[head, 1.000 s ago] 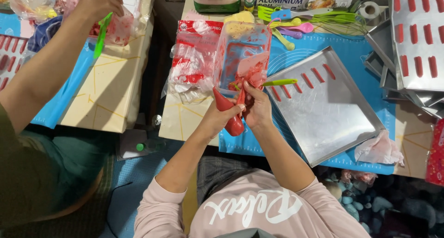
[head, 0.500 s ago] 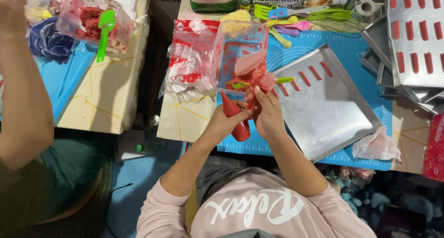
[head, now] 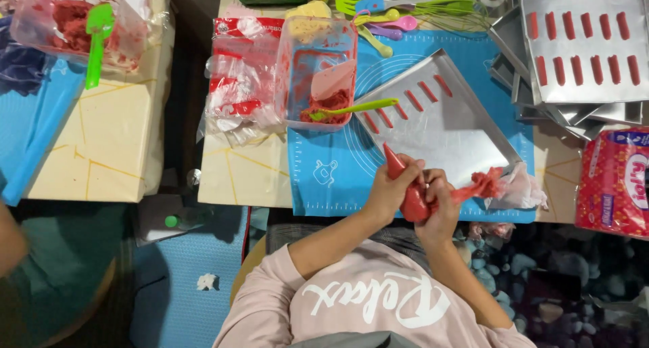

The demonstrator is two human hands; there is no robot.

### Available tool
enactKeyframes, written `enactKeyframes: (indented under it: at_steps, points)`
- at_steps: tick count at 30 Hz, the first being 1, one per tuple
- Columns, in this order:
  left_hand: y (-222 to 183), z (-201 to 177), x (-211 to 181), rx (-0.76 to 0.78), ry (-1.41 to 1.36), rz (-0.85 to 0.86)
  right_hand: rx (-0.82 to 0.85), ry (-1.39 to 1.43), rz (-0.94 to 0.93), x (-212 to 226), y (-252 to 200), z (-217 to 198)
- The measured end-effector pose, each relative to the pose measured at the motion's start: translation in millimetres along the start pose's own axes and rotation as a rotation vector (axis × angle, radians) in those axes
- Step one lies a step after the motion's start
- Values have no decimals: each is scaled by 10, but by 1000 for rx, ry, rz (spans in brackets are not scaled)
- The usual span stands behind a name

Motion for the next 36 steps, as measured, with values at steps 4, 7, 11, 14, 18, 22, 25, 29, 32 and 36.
enactKeyframes:
  at_steps: [4,7,11,14,18,22,25,29,32,36]
  points:
    - [-28,191,472,-98,-125,-182,-228,-92,-29,173,-56,-214]
    - [30,218,684,-110,-273,-337,-284,-170,-164,267,1,-207]
    - [226,226,703,-145,-412,-365,-251,-86,-307,222,111,-170]
    - [333,245,681,-142,-500,-368,-172,-67,-368,172,253,-139]
    - [502,174,731,-146,-508,-360,-55,-117,-395,162,382,-3]
    - [398,214,545,-193,-522,-348,-47,-169,-433,87,411,-124]
    - [409,190,607,-164,-513,-359,-6,-138,-435,143,339,-24]
    - [456,158,714,-148,-478,-387,99,-166,-454,148,306,-30]
    - [509,99,853,-148,-481,-416,127,-159,-462,321,297,186]
    - [533,78,914,-158,-520,-411,145,-160,-468,11,367,-177]
Point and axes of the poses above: each hand's wrist, its own y-axis towards the middle knuckle, its own z-axis out of the palm, x = y × z, the point moved 5 cm from there along y, towards the middle knuckle
